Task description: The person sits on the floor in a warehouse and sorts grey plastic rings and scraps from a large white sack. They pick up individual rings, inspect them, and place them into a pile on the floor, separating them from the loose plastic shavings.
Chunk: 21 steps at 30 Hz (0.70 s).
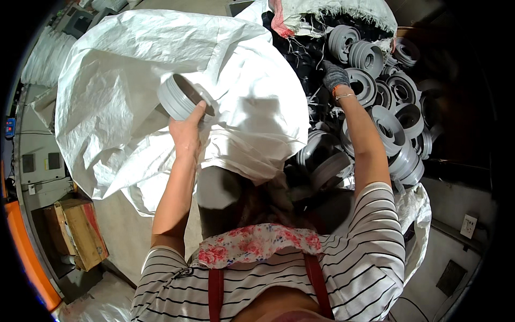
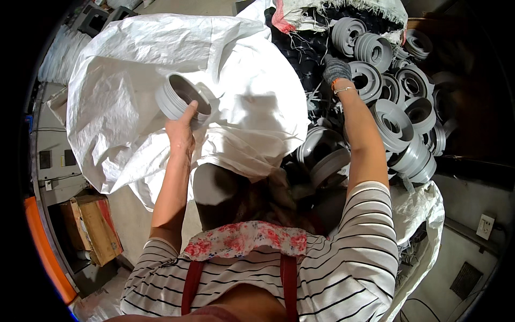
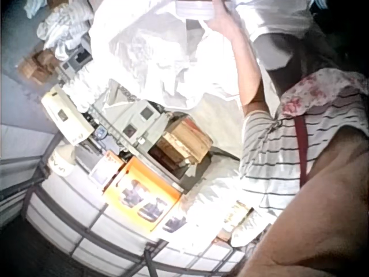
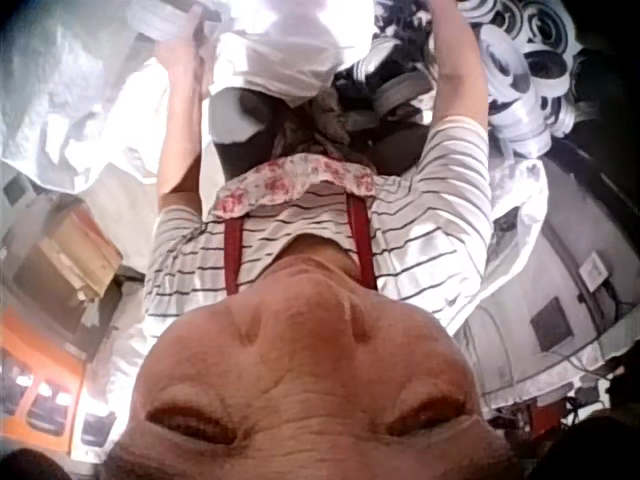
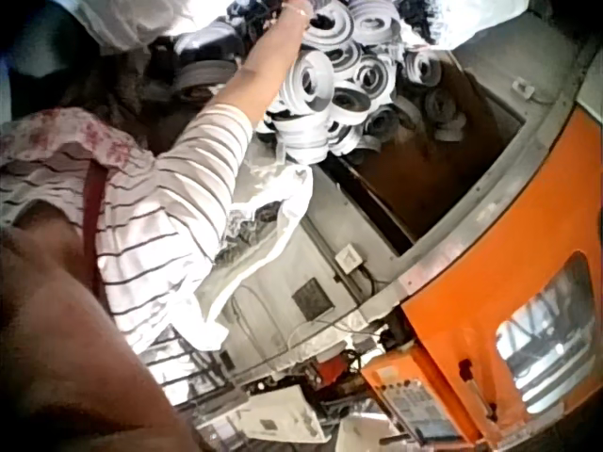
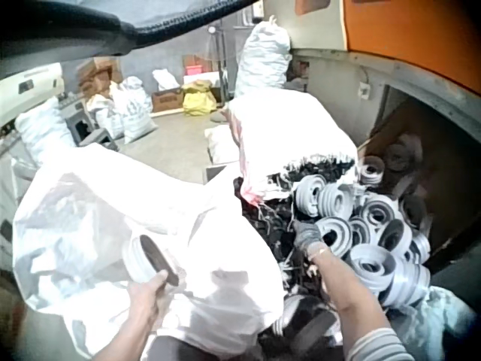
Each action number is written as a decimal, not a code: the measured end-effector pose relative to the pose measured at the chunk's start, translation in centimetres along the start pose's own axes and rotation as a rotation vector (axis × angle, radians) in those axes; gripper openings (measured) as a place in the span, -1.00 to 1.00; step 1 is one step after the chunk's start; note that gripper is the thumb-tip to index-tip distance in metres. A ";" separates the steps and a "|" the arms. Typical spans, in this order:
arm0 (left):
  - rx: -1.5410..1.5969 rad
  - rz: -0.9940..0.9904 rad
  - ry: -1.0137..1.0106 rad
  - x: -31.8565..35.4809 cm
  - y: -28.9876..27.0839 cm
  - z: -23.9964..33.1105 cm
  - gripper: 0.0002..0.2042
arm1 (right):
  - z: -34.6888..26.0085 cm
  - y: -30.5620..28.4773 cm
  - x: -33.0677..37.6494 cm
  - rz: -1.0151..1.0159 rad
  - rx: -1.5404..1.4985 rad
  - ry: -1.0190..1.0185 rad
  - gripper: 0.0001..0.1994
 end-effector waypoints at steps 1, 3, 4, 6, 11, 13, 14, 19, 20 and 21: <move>-0.022 -0.028 0.042 1.2 0.9 1.5 -0.61 | 0.2 -0.8 0.7 0.020 -0.045 0.029 -0.58; 0.054 -0.094 0.069 3.8 3.3 4.2 -0.60 | 0.4 -2.7 2.2 0.049 -0.072 0.047 -0.62; 0.213 -0.137 0.098 5.2 5.3 5.4 -0.64 | 0.5 -3.3 2.4 0.026 -0.033 0.027 -0.62; 0.112 -0.255 0.090 4.8 6.4 4.2 -0.70 | 0.7 -4.2 2.5 -0.020 0.048 -0.017 -0.61; 0.396 -0.295 -0.020 6.8 8.3 0.0 -0.74 | -4.0 -0.1 -1.0 -0.025 0.062 -0.252 -0.48; 0.499 -0.446 -0.068 6.1 10.6 -0.6 -0.67 | 4.3 2.4 -3.9 -0.055 -0.380 -0.182 -0.43; 0.508 -0.454 -0.101 5.4 11.9 -0.6 -0.68 | 8.0 4.1 -5.3 -0.075 -0.289 -0.012 -0.41; 0.380 -0.230 0.019 4.2 7.4 -0.3 -0.71 | -3.1 4.1 -2.4 -0.228 -0.046 0.084 -0.33; 0.373 -0.194 0.060 4.2 7.1 0.0 -0.73 | -3.5 2.4 -0.7 -0.199 0.029 -0.010 -0.32; 0.362 -0.158 0.100 4.4 6.8 0.2 -0.74 | -4.6 0.1 1.5 -0.172 0.101 -0.105 -0.30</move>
Point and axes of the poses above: each hand's wrist, its own x-axis away from the middle knuckle, its own y-axis out of the palm, z = x × y, the point moved 2 cm from there along -x, towards the middle knuckle, and after that the axes turned 9 degrees about -z, right-handed, at the moved point
